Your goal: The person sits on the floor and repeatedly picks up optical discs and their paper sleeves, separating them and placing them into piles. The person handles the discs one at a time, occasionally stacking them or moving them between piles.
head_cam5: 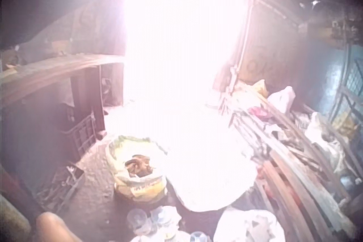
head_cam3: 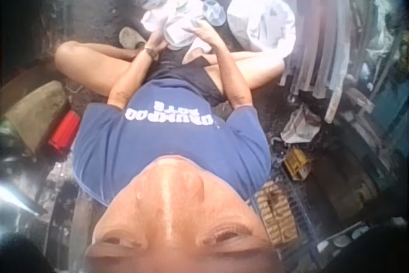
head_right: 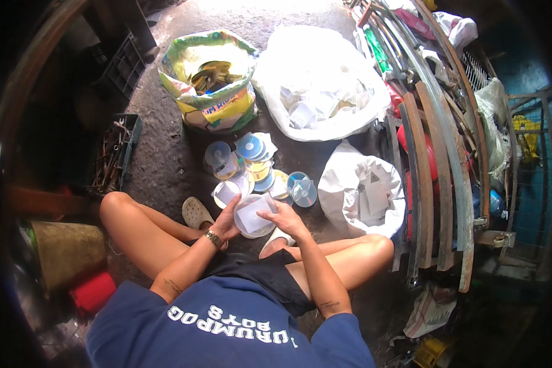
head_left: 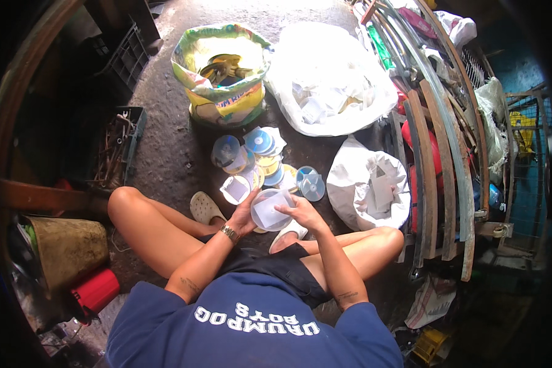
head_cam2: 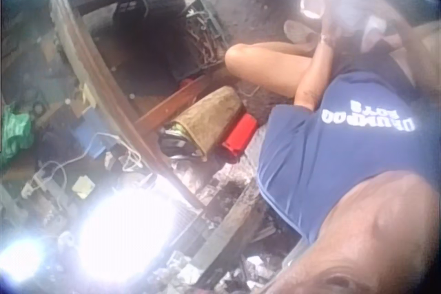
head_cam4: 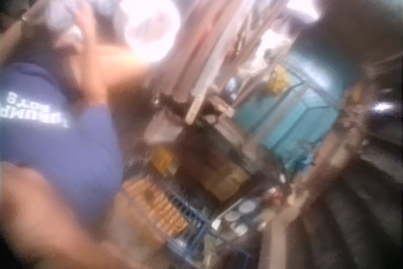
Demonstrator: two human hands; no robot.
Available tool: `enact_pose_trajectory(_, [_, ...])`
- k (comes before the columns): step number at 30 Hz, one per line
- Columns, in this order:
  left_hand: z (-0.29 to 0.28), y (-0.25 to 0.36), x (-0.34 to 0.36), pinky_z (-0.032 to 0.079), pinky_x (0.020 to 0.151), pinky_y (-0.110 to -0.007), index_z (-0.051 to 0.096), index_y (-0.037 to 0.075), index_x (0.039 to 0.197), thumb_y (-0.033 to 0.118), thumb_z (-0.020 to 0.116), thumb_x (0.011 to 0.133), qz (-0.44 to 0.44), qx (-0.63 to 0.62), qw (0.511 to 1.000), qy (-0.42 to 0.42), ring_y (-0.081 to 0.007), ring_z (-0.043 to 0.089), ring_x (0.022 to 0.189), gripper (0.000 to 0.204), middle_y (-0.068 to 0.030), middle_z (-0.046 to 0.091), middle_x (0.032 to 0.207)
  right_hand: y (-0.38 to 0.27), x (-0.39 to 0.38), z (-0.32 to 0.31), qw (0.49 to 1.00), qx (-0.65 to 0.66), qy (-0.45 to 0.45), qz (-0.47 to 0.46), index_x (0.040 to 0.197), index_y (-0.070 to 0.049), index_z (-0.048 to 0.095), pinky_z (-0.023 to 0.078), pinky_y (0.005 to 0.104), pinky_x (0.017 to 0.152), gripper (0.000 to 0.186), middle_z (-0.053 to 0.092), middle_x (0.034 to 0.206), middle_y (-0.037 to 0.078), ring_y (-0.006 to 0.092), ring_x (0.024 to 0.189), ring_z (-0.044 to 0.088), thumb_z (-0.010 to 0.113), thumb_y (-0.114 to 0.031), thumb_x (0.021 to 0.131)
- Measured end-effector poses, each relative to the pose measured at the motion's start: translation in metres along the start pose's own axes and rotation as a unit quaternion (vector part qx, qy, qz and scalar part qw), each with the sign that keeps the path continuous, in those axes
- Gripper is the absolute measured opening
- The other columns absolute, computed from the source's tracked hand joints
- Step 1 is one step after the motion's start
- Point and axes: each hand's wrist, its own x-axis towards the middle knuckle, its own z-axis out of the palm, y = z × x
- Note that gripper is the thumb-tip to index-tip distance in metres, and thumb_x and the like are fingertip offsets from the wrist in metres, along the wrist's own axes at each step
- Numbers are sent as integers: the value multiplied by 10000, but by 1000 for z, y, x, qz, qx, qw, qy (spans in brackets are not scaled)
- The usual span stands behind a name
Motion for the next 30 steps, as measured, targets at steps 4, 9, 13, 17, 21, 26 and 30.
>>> enact_pose_trajectory(4, [-15, -5, 8, 638, 690, -472, 673, 31, 1162, 670, 529, 1006, 6, 53, 982, 183, -245, 707, 828, 673, -73, 674, 1006, -6, -16, -36, 982, 170, 15, -80, 1325, -17, 652, 545, 342, 951, 390, 723, 1212, 79, 173, 1048, 693, 697, -250, 1015])
enact_pose_trajectory(9, [-27, -4, 15, 592, 655, -378, 651, 40, 1184, 539, 555, 1034, 17, 126, 964, 233, -198, 653, 818, 530, -53, 629, 972, -49, -34, -78, 925, 312, 64, -206, 1430, -42, 519, 601, 382, 910, 425, 675, 1318, 178, 263, 1125, 705, 567, -285, 1085])
enact_pose_trajectory(13, [-55, 15, 63, 559, 640, -358, 644, 47, 1219, 440, 640, 986, 64, 242, 931, 267, -193, 648, 845, 457, -59, 662, 1056, -17, -39, -44, 943, 310, 98, -69, 1366, -33, 588, 606, 319, 826, 359, 730, 1162, 130, 191, 944, 726, 615, -215, 1058])
enact_pose_trajectory(17, [-121, 75, 130, 525, 959, -469, 631, 33, 1327, 472, 738, 881, 171, 649, 647, 363, -369, 665, 1131, 635, -234, 661, 1282, 39, -62, 7, 957, 277, 81, 18, 1336, 37, 597, 576, 303, 816, 380, 728, 1149, 126, 154, 923, 692, 657, -180, 1031])
enact_pose_trajectory(21, [-174, 138, 166, 476, 1076, -543, 556, 73, 1436, 585, 745, 811, 106, 812, 446, 361, -442, 568, 1309, 829, -260, 588, 1413, 68, -107, 35, 972, 208, 108, 25, 1334, -34, 640, 560, 268, 782, 344, 712, 1149, 49, 128, 936, 684, 654, -208, 1038])
enact_pose_trajectory(26, [-181, 171, 192, 385, 1182, -546, 505, 124, 1503, 633, 688, 840, 39, 782, 485, 390, -441, 458, 1429, 855, -267, 444, 1563, 69, -119, 46, 974, 115, 181, 77, 1336, -28, 653, 554, 271, 794, 370, 727, 1117, 55, 120, 943, 684, 676, -235, 1030])
enact_pose_trajectory(30, [-174, 163, 198, 375, 1187, -564, 432, 149, 1559, 637, 715, 812, 1, 803, 463, 376, -454, 371, 1484, 936, -269, 365, 1613, 44, -91, 36, 974, -47, 221, 25, 1313, -47, 678, 559, 307, 843, 360, 758, 1121, 95, 160, 975, 710, 698, -225, 1001])
